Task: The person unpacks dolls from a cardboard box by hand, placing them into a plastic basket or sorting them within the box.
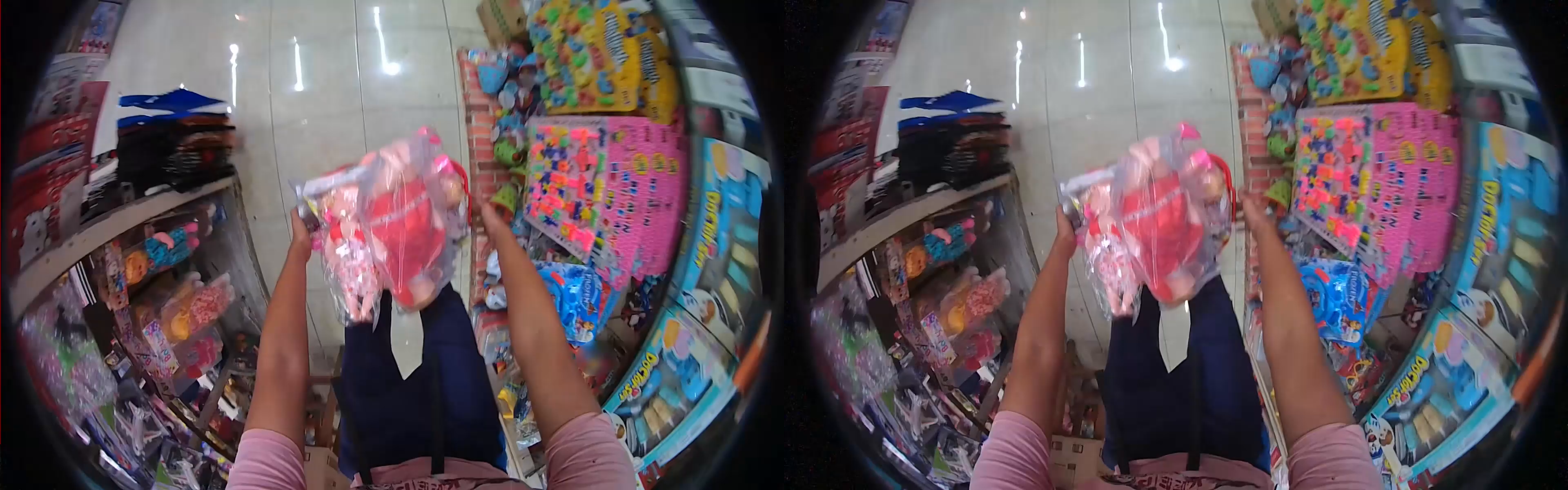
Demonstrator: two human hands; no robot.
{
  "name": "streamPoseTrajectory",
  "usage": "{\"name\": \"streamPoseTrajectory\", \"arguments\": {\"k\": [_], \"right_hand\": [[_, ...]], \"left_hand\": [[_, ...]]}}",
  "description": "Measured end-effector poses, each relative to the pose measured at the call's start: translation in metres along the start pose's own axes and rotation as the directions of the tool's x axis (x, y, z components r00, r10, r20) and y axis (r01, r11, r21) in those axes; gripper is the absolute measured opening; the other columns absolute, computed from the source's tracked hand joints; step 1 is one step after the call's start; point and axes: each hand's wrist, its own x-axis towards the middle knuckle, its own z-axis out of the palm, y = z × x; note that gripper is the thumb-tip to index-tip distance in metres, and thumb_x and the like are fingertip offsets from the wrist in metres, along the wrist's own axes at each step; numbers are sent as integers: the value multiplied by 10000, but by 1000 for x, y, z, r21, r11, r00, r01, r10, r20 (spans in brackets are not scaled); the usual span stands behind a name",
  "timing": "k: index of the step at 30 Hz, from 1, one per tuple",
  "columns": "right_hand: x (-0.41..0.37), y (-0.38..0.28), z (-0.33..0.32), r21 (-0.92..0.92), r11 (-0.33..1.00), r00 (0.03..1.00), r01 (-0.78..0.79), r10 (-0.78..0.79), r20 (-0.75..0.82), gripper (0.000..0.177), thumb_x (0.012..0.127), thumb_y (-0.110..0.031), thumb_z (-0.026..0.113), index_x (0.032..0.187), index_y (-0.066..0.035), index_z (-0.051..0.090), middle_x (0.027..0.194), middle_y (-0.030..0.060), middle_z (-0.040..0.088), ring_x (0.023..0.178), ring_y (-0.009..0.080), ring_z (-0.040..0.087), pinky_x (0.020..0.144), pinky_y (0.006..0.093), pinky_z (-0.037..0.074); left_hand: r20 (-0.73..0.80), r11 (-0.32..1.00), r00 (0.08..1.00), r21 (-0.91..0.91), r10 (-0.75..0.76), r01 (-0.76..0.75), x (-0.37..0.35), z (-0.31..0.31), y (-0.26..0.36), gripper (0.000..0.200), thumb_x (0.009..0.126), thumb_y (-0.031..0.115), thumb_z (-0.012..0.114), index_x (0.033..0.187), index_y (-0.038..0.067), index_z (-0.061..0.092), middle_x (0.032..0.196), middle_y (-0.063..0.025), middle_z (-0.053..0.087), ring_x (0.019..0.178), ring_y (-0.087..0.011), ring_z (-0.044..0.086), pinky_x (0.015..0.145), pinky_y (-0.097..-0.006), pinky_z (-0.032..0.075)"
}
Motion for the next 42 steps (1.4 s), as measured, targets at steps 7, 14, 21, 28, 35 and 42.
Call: {"name": "streamPoseTrajectory", "arguments": {"k": [7,14,21,28,35,42], "right_hand": [[123,-5,7,-145,989,998,-21,29,47,969,842,-804,380,1511,-106,328,1508,175,385,1340,388,385,1072,562,295],[189,-13,12,-88,994,997,-71,73,23,876,862,-757,416,1451,-109,441,1480,109,453,1354,305,401,1083,560,272],[169,-34,22,-180,982,997,-48,37,-61,695,908,-650,450,1346,-117,534,1297,89,542,1166,253,483,1029,464,318],[137,-4,9,-657,751,910,60,-311,-273,643,917,-508,517,1337,-21,519,1276,232,596,1174,409,574,1036,443,409],[-4,7,28,-813,528,932,246,-360,48,484,883,-258,604,1286,-7,506,1197,297,605,1147,436,575,992,473,449],[-77,-1,30,-865,408,924,292,-355,145,439,828,-292,641,1163,-8,636,1156,259,646,1123,393,606,992,454,450]], "left_hand": [[101,992,990,82,-99,91,96,15,-18,695,987,559,184,1397,73,466,1356,-91,559,1243,-244,536,1083,-382,393],[201,989,969,44,-144,138,145,42,-17,860,944,701,185,1499,59,327,1492,-93,433,1376,-254,392,1125,-388,292],[223,954,942,219,-252,203,122,55,-4,1039,854,847,163,1559,84,164,1592,-95,270,1463,-276,240,1172,-524,119],[-3,860,999,510,34,-28,69,44,-47,882,932,711,198,1385,-31,344,1452,-230,356,1375,-367,323,1106,-490,234],[-1,676,994,734,106,-72,-88,52,-36,692,1005,547,350,1248,-62,573,1251,-278,587,1227,-396,527,1056,-416,382],[-14,901,994,424,111,-94,-195,8,-111,561,973,545,467,965,28,686,859,-121,698,793,-221,654,757,-342,499]]}}
